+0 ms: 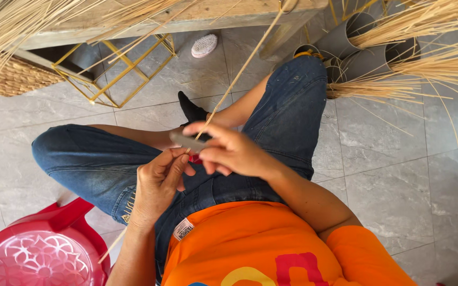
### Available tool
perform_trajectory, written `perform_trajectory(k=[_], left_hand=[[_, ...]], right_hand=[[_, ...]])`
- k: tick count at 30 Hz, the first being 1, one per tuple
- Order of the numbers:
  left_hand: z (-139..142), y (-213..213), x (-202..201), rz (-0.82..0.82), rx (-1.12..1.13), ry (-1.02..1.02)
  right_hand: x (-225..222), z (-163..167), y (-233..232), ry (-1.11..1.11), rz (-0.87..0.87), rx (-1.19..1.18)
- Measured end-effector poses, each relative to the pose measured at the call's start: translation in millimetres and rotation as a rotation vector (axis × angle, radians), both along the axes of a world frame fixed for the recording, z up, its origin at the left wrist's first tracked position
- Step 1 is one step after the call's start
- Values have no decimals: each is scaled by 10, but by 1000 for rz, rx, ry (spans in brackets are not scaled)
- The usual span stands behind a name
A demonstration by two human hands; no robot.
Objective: The person sits on a red plastic chair and uses a small knife to shave thin bamboo strips one at a time. They hold each strip with the left hand and draw the knife along its length with the right hand, producing fine shavings. The person repeatedly picks new strips from a pile on a wooden table and continues the shaving process.
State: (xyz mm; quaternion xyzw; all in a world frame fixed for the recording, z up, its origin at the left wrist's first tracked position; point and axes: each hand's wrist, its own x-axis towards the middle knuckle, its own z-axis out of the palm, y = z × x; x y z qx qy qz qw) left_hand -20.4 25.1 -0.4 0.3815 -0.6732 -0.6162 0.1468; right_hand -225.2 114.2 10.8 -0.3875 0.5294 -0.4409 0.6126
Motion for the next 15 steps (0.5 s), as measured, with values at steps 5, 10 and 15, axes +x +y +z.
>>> perform_trajectory(k=[5, 10, 15], left_hand=[[18, 5, -25, -28, -24, 13], [69, 17, 30, -6, -21, -28], [89, 51, -61, 23, -31, -7]], right_hand=[[-47, -130, 9, 2, -105, 10], [-257, -117, 92, -32, -222, -31], [-41, -114, 83, -48, -42, -14]])
